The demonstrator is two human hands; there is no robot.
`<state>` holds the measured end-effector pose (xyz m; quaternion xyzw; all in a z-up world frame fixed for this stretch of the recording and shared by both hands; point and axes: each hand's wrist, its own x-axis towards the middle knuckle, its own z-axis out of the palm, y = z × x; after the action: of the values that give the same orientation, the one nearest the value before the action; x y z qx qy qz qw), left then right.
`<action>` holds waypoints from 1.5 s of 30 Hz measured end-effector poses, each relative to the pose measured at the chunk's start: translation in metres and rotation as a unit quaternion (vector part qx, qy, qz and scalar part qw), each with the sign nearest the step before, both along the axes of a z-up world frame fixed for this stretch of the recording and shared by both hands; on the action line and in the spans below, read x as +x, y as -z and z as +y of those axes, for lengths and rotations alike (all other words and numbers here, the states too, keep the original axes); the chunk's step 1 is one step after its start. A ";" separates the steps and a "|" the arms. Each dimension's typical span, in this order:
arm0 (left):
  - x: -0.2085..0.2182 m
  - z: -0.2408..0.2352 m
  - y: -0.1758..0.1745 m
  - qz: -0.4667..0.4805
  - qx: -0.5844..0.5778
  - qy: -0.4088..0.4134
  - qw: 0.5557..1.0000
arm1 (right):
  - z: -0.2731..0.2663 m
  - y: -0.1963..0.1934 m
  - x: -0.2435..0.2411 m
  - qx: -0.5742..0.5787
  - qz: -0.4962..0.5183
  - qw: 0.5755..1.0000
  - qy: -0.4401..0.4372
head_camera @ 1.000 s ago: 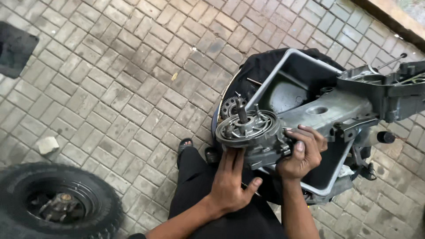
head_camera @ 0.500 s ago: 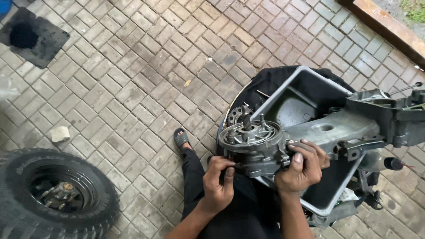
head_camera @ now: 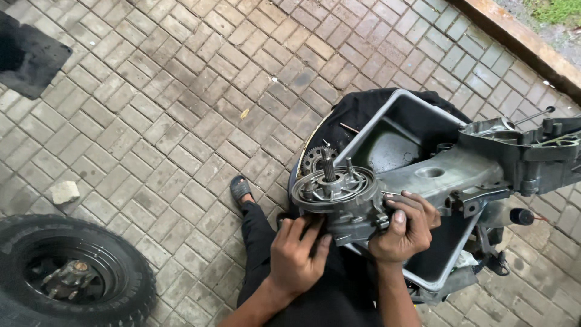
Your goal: The person manipulates a metallic mechanical component, likely a clutch assembly, using both hands. They rotate and adjust internal parts, then use a wrench to tighten a bolt on the assembly. The work is performed over a metal tray on a tiled floor.
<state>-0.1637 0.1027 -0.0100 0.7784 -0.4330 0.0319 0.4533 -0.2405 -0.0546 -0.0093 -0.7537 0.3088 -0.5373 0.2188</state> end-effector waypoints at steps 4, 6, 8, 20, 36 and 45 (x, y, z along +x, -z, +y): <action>-0.012 0.008 -0.010 -0.028 0.120 0.005 0.992 | -0.001 0.002 -0.002 0.009 0.006 1.000 0.002; -0.015 0.008 -0.019 -0.077 0.188 0.028 0.979 | 0.000 0.001 -0.003 0.007 0.007 1.000 0.013; -0.018 0.005 -0.030 -0.071 0.159 0.040 0.984 | -0.001 0.002 -0.003 0.005 0.006 1.000 0.007; -0.010 0.011 0.010 -0.029 0.141 0.046 0.989 | -0.003 0.002 -0.004 -0.001 0.002 1.000 0.005; -0.036 -0.017 -0.015 -0.011 0.035 0.087 0.996 | -0.004 0.007 -0.008 -0.011 -0.029 0.999 0.006; -0.024 0.004 -0.009 0.021 0.090 0.065 0.994 | 0.001 0.004 -0.009 0.002 -0.011 1.000 0.008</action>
<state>-0.1881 0.1072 -0.0013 0.7868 -0.4743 -0.0530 0.3912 -0.2491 -0.0540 -0.0136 -0.7450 0.3136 -0.5465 0.2188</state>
